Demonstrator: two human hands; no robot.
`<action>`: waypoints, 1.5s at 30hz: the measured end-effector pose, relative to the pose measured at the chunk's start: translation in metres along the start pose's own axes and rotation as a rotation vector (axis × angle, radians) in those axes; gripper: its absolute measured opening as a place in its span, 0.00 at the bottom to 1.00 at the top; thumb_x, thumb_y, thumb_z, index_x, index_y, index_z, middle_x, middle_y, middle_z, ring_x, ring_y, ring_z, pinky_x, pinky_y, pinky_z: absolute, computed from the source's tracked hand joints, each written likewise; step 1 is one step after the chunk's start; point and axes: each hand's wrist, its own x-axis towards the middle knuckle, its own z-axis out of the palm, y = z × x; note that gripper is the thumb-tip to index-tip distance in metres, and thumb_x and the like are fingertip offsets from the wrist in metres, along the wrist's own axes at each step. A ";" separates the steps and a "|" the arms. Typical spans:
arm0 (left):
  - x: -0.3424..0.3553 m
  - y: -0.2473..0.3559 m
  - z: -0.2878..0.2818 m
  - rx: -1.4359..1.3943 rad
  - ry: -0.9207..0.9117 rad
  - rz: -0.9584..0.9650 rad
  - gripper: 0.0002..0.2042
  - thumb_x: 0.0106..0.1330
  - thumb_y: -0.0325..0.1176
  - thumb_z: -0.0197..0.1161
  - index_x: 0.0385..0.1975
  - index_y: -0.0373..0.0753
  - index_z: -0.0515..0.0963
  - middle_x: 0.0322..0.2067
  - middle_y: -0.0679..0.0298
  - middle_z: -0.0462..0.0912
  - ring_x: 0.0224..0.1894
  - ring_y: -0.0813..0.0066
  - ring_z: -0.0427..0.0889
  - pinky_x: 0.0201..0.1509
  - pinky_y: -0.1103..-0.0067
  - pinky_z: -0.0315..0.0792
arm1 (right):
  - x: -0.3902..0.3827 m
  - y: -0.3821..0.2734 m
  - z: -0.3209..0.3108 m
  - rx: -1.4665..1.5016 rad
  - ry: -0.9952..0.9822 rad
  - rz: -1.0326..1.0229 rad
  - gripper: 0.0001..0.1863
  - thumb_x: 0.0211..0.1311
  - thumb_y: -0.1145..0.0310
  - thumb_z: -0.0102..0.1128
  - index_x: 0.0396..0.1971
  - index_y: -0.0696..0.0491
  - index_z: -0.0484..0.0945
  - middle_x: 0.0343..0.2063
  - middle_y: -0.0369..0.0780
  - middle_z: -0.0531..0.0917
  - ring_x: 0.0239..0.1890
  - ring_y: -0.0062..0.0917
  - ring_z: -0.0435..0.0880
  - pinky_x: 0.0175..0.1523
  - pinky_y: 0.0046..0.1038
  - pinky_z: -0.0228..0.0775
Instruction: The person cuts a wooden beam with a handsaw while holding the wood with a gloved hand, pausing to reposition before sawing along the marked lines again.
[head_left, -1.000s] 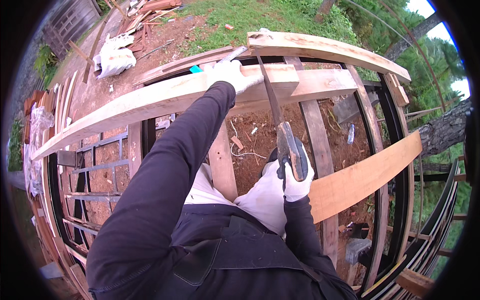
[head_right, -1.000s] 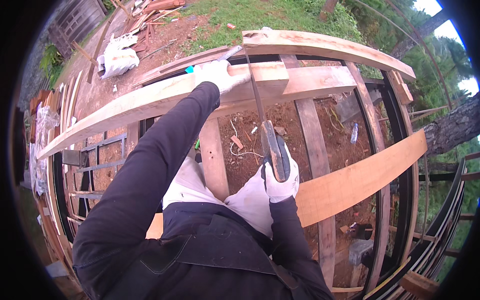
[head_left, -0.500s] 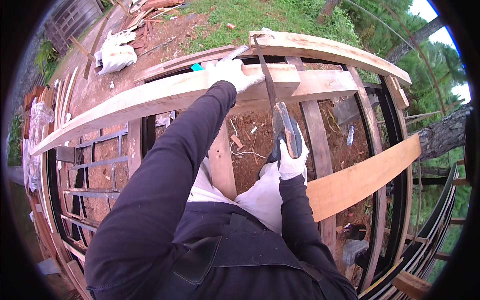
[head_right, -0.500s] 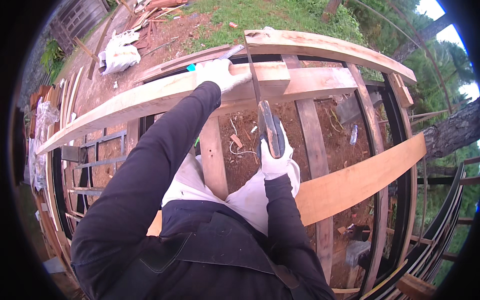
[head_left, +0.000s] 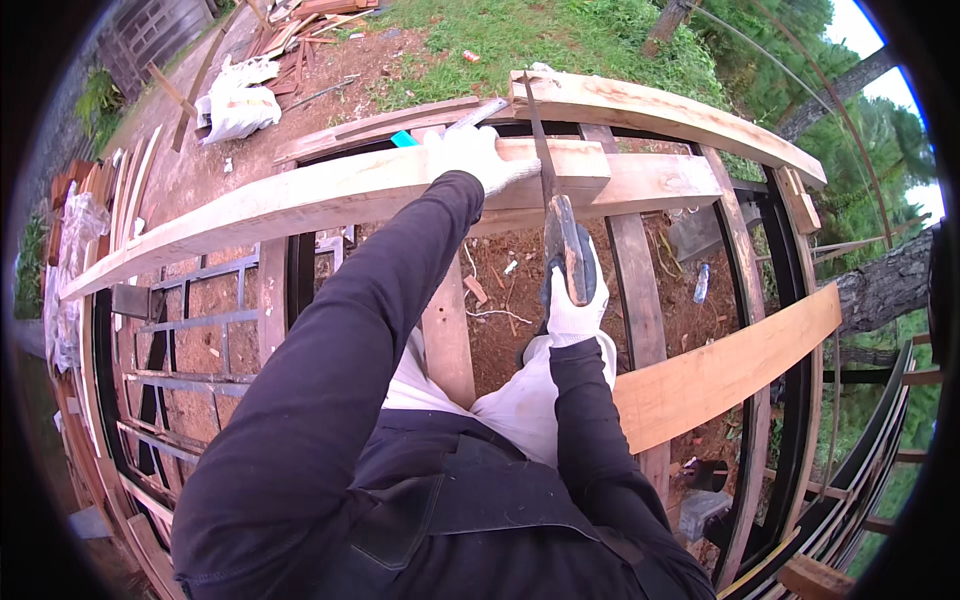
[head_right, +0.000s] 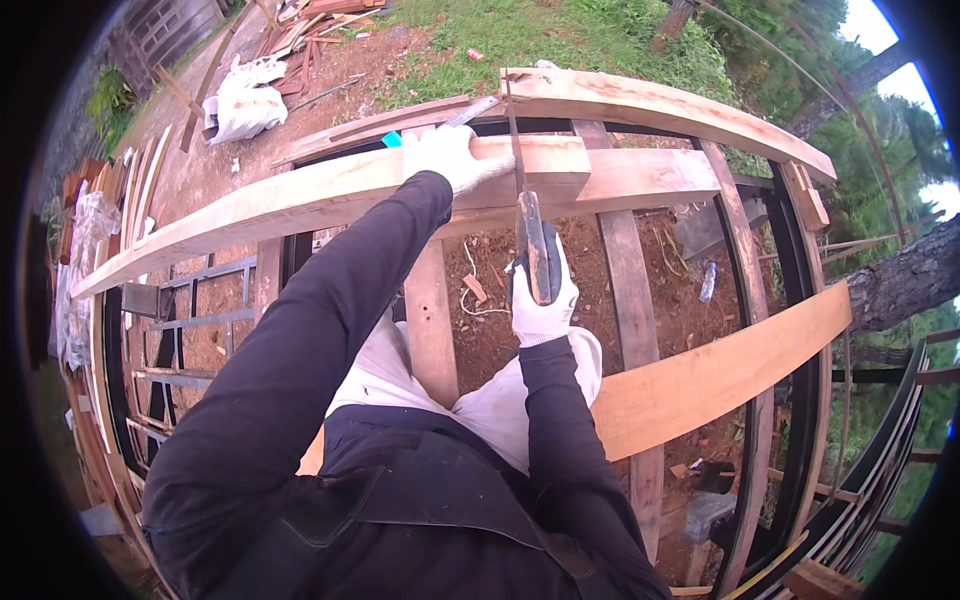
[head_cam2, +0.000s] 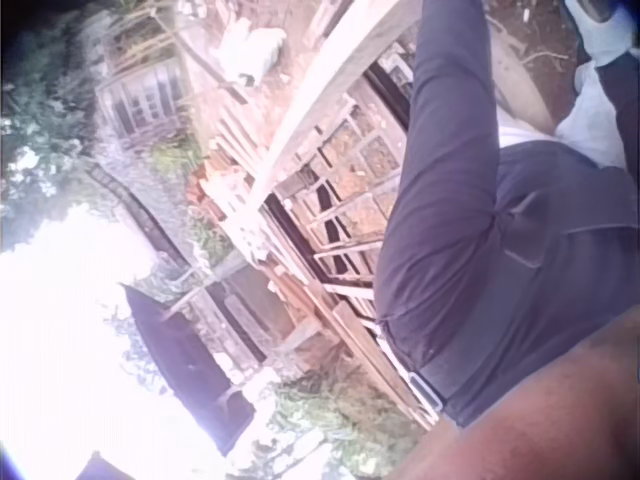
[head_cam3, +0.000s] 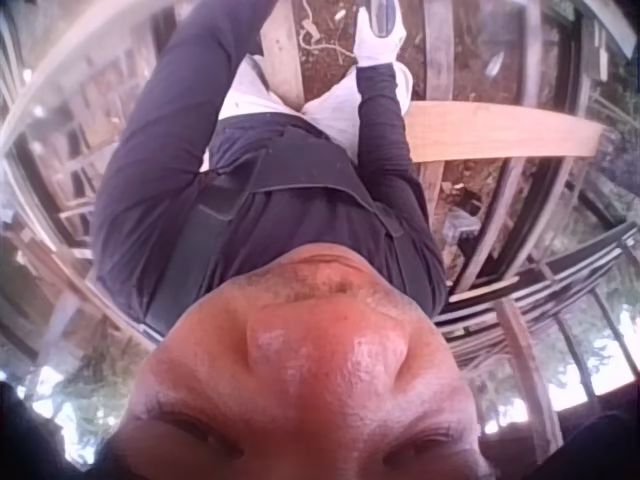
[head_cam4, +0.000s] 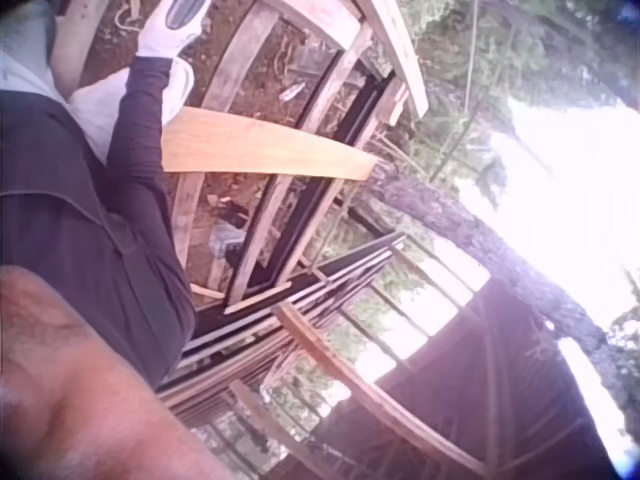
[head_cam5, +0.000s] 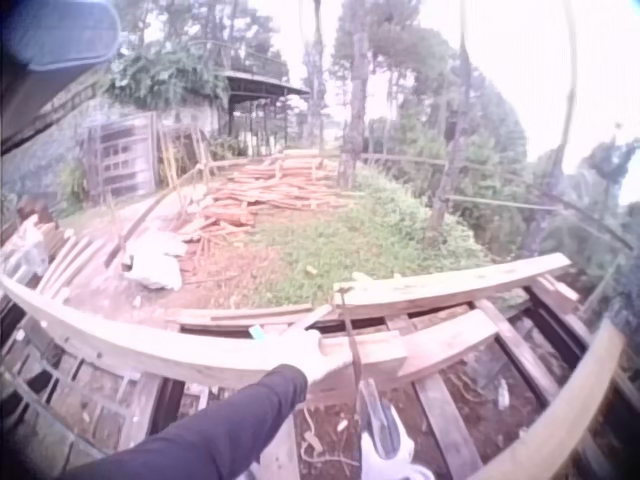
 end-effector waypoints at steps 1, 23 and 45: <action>-0.001 0.000 0.002 0.016 -0.029 -0.012 0.46 0.53 0.82 0.54 0.51 0.42 0.86 0.66 0.67 0.77 0.64 0.65 0.78 0.69 0.51 0.58 | -0.003 0.000 0.000 -0.017 0.001 -0.005 0.33 0.62 0.79 0.63 0.70 0.61 0.69 0.63 0.49 0.80 0.63 0.31 0.81 0.67 0.29 0.71; -0.009 -0.055 0.009 0.001 0.007 0.273 0.49 0.47 0.65 0.73 0.68 0.43 0.69 0.61 0.53 0.77 0.64 0.54 0.75 0.68 0.59 0.62 | 0.032 0.005 0.022 0.068 0.021 0.011 0.31 0.63 0.78 0.65 0.67 0.63 0.70 0.61 0.48 0.81 0.62 0.30 0.82 0.67 0.31 0.72; -0.019 -0.064 0.009 0.118 0.057 0.228 0.43 0.45 0.60 0.75 0.61 0.43 0.74 0.52 0.52 0.79 0.56 0.54 0.78 0.60 0.62 0.70 | 0.022 0.016 0.017 -0.009 0.031 -0.077 0.29 0.64 0.76 0.65 0.66 0.64 0.71 0.60 0.50 0.82 0.62 0.31 0.82 0.66 0.30 0.71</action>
